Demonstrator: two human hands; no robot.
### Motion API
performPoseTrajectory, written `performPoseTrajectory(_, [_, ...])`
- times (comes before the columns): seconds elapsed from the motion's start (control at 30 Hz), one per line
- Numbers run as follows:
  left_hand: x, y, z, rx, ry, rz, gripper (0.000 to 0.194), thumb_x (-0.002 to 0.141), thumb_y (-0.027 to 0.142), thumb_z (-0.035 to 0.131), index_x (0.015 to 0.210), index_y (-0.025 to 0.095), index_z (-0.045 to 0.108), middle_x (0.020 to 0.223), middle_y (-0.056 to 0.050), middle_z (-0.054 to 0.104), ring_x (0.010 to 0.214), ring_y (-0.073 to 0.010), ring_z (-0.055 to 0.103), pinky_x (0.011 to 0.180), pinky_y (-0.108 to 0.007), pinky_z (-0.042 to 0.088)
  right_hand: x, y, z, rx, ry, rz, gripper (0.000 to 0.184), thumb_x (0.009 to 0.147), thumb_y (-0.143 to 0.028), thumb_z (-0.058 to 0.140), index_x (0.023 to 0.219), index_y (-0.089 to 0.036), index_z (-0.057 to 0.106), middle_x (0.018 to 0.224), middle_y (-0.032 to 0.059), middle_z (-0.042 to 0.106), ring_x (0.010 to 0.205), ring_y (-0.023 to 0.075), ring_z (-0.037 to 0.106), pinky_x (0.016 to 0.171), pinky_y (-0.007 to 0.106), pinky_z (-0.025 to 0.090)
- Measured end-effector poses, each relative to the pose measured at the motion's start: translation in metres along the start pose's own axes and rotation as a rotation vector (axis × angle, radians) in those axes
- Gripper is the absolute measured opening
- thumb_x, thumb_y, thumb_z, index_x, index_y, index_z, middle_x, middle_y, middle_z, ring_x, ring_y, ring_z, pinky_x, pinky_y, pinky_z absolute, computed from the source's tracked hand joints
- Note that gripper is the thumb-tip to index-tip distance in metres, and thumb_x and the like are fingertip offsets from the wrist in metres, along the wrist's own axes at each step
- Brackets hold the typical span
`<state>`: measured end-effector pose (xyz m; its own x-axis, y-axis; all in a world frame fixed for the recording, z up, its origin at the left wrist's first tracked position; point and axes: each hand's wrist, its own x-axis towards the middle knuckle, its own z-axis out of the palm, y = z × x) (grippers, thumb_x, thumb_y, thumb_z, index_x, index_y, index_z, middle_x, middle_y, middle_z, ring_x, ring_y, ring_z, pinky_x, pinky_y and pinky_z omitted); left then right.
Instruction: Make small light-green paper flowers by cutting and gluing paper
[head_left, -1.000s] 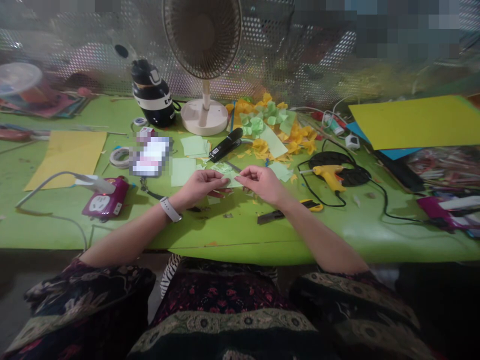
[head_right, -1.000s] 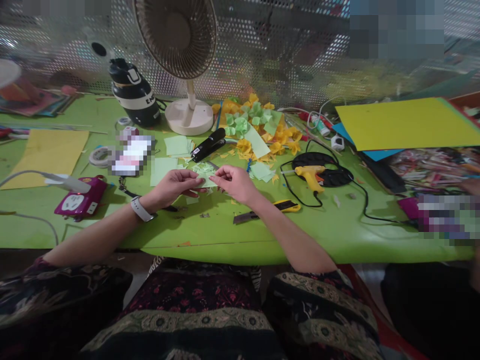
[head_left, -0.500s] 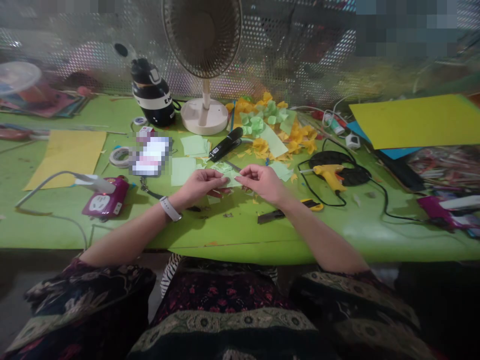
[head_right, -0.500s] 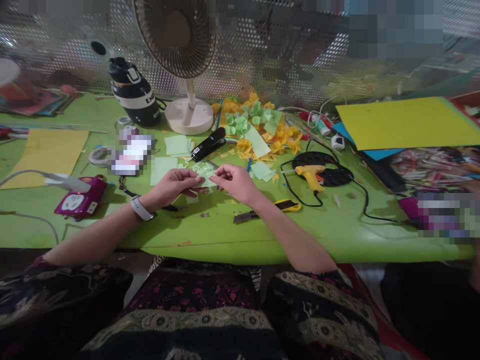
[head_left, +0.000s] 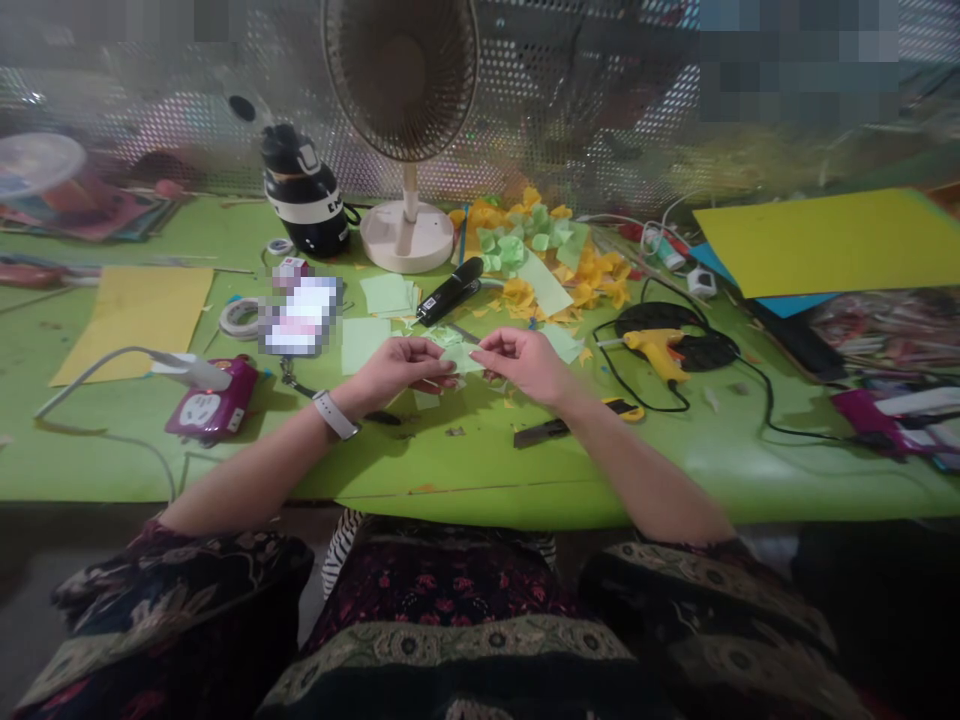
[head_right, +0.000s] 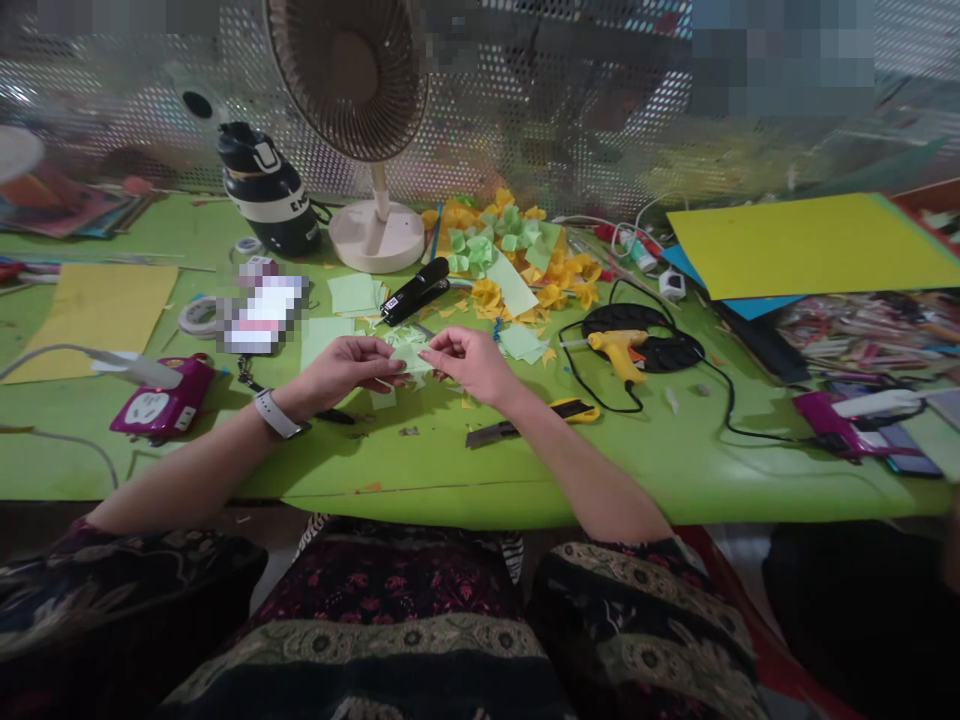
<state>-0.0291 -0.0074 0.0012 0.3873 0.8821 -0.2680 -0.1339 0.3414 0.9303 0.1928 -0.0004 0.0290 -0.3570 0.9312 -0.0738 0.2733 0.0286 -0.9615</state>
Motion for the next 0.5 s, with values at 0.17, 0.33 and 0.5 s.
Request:
performPoseTrajectory(0.17, [-0.0007,0.0021,-0.0003,-0.070,0.024,-0.027,0.025,0.068,0.019,0.088,0.081,0.012,0.068,0.074,-0.004,0.077,0.070,-0.0138,0.075,0.063,-0.020,0.060,0.0042,0.0010,-0.0023,0.113,-0.006,0.042,0.035,0.069,-0.043,0.088,0.081,-0.017,0.067,0.073,0.0004,0.068,0.062,0.0099,0.062,0.064,0.027,0.057])
performPoseTrajectory(0.33, [-0.0003,0.0028,-0.0017,-0.104,0.028,-0.047,0.021,0.071,0.016,0.086,0.082,0.011,0.068,0.075,-0.006,0.077,0.070,-0.0130,0.075,0.061,-0.017,0.058,0.0066,0.0010,-0.0047,0.153,-0.027,0.071,0.030,0.069,-0.035,0.088,0.082,-0.017,0.068,0.074,0.0002,0.069,0.062,0.0099,0.064,0.064,0.026,0.059])
performPoseTrajectory(0.5, [0.0011,0.0042,-0.0022,-0.082,0.036,-0.080,0.019,0.072,0.016,0.086,0.079,0.011,0.068,0.073,-0.005,0.076,0.065,-0.0110,0.073,0.059,-0.016,0.058,0.0079,0.0034,-0.0047,0.171,-0.009,0.069,0.023,0.072,-0.028,0.086,0.081,-0.017,0.068,0.073,-0.0001,0.069,0.061,0.0095,0.064,0.063,0.026,0.059])
